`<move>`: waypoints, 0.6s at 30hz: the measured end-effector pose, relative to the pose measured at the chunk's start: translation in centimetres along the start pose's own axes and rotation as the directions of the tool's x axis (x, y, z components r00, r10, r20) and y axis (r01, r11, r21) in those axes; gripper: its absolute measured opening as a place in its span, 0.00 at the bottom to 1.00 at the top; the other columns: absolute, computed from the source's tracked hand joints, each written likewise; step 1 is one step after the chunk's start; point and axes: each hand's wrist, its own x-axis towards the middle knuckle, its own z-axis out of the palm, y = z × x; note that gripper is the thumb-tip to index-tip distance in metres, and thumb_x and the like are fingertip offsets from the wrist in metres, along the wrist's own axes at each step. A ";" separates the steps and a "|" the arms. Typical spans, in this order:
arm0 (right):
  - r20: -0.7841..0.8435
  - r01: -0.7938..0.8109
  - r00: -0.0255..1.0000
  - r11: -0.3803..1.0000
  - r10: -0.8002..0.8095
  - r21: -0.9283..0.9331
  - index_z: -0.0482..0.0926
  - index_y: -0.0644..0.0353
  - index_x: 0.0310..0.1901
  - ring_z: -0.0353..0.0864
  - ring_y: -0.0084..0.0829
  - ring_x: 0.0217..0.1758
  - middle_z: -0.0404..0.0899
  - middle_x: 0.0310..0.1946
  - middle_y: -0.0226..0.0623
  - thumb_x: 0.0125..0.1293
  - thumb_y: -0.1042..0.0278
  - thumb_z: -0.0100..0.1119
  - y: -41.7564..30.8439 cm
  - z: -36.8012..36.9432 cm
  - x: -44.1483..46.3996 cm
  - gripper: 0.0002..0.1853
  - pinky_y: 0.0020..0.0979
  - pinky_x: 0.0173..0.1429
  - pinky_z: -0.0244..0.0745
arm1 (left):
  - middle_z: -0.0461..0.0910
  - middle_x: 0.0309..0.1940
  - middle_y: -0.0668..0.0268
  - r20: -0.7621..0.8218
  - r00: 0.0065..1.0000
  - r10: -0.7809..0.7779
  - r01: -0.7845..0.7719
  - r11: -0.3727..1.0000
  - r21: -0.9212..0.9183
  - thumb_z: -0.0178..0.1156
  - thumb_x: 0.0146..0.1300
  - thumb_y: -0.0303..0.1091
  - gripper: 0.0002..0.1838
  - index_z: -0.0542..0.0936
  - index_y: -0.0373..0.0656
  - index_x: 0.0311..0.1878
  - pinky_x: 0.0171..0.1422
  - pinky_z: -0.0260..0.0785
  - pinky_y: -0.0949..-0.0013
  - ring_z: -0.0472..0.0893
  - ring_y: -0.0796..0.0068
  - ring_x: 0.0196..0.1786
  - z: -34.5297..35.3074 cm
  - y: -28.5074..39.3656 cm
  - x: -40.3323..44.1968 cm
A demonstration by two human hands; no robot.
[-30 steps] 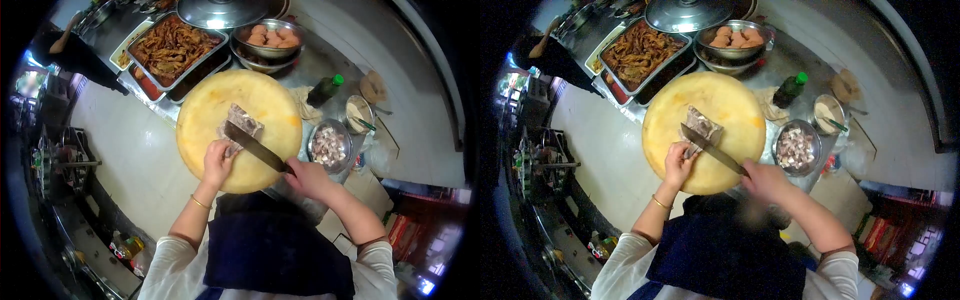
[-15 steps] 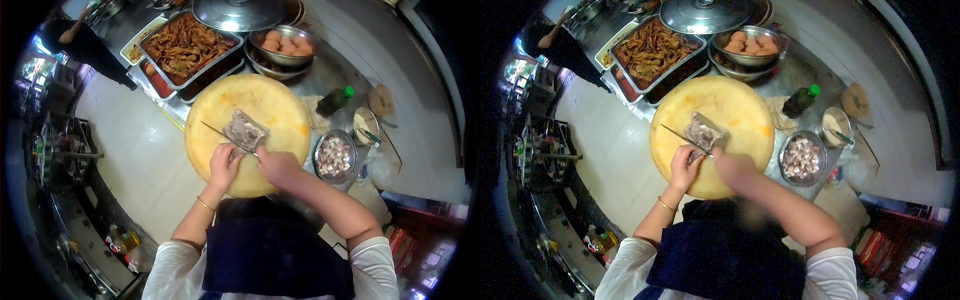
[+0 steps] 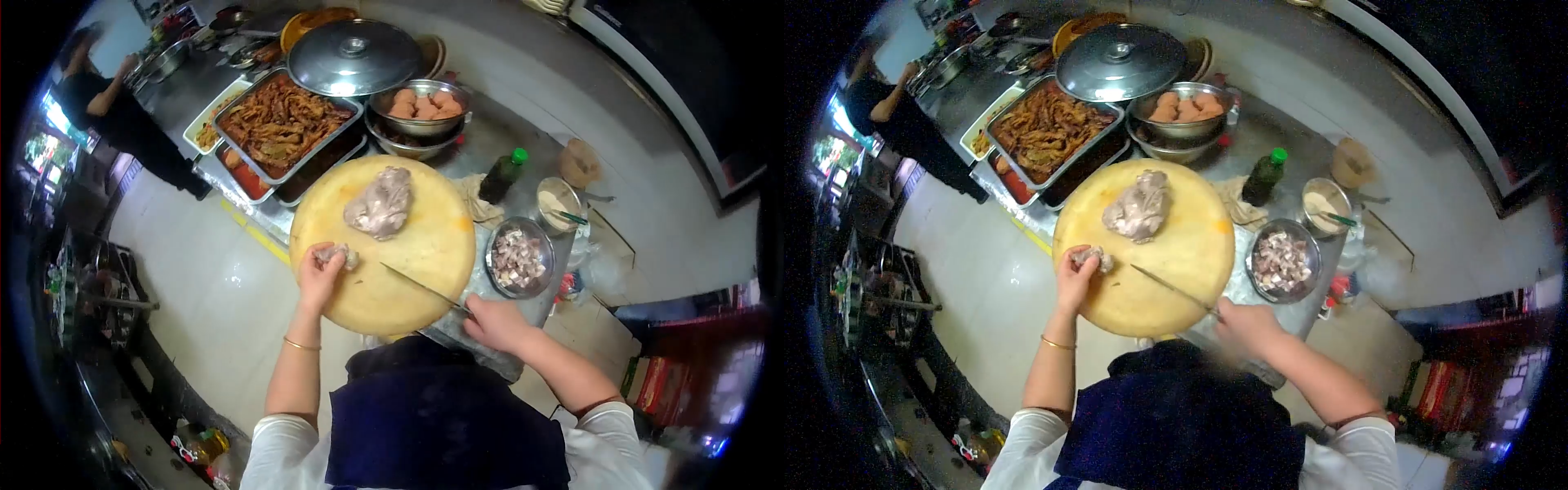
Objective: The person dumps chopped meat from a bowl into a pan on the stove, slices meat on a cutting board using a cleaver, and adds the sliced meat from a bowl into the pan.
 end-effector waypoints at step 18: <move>-0.422 0.024 0.907 0.999 -0.006 0.036 0.74 0.43 0.67 0.73 0.35 0.59 0.76 0.50 0.35 0.65 0.59 0.62 1.0 5.9 2.8 0.27 0.36 0.63 0.65 | 0.71 0.62 0.59 0.091 0.934 0.345 -0.350 0.837 0.421 0.61 0.68 0.27 0.27 0.67 0.38 0.69 0.60 0.70 0.67 0.74 0.70 0.55 2.6 1.4 -0.4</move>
